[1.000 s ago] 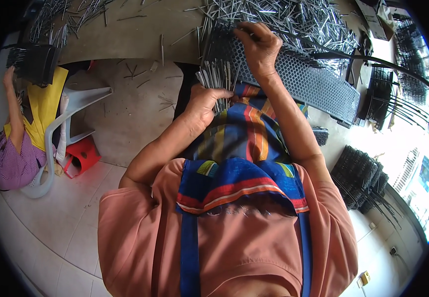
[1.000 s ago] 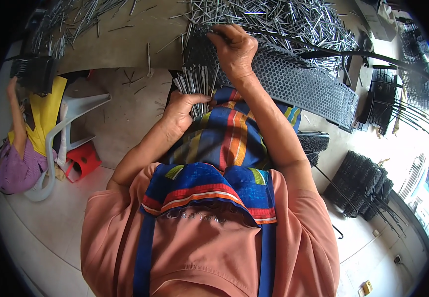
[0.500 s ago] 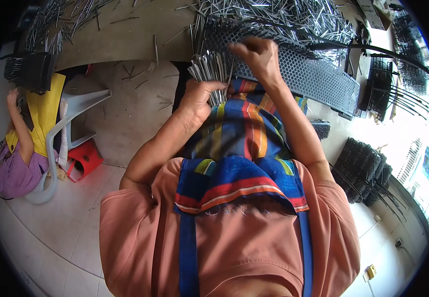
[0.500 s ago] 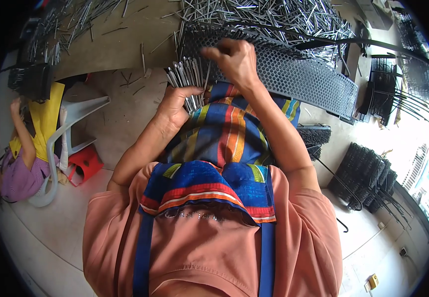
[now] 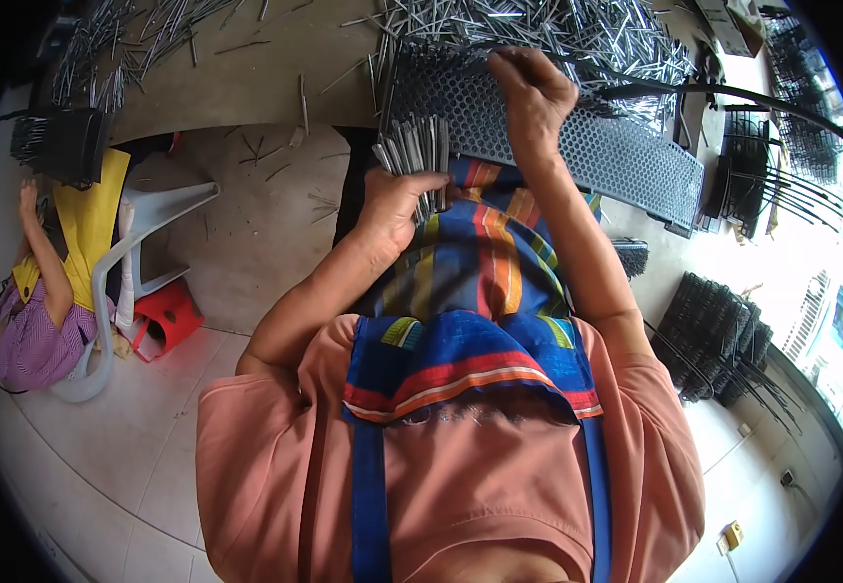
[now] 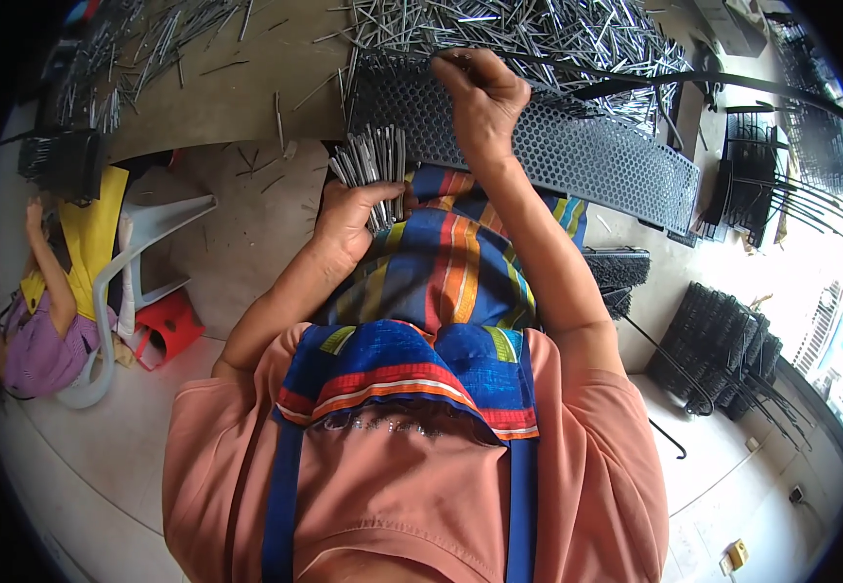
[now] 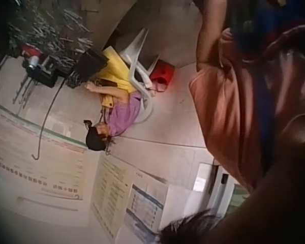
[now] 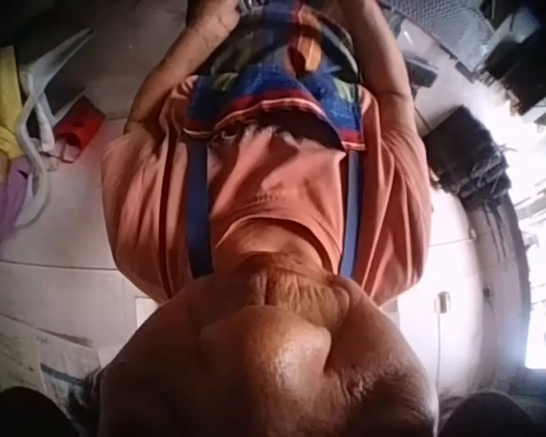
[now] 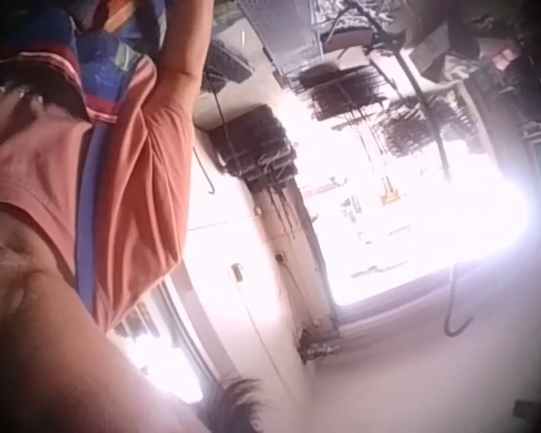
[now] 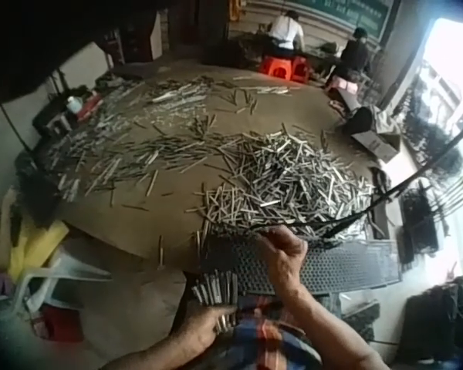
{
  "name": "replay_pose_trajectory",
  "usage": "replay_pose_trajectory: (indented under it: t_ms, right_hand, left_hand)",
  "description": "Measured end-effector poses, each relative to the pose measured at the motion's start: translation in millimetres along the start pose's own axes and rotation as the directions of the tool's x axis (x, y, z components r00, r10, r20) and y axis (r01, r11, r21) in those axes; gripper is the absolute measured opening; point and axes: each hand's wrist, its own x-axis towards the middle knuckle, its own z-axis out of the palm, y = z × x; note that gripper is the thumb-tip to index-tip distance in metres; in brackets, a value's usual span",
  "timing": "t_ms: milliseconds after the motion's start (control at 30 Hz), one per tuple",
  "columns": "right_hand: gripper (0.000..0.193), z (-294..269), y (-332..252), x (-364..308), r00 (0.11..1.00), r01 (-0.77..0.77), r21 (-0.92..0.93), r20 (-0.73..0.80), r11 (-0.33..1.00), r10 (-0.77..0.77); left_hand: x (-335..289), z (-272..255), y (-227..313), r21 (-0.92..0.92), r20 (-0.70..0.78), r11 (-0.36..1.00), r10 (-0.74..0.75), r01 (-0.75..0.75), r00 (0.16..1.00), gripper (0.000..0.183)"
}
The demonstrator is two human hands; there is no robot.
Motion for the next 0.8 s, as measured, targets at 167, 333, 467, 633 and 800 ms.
replay_pose_trajectory:
  t_ms: [167,333,467,633,800]
  right_hand:
    - [0.008,5,17,12,0.977,0.203,-0.169,0.102,0.964,-0.188]
    - [0.007,8,17,14,0.972,0.221,-0.208,0.13,0.953,-0.197]
    - [0.008,9,10,15,0.963,0.254,-0.286,0.159,0.924,-0.216]
    - [0.008,9,11,17,0.965,0.248,-0.238,0.145,0.939,-0.218]
    - [0.008,11,9,15,0.964,0.255,-0.217,0.134,0.942,-0.23]
  left_hand:
    - [1,7,8,-0.025,-0.005,0.999,-0.049,0.048,0.999,0.014]
    - [5,6,3,0.015,-0.01,0.998,-0.06,0.06,0.998,0.014]
    - [6,4,3,-0.011,-0.001,0.997,-0.079,0.079,0.997,0.014]
    - [2,7,5,0.08,-0.037,0.995,-0.055,0.058,0.998,0.014]
    - [1,7,7,0.05,-0.009,0.996,-0.073,0.073,0.997,0.012]
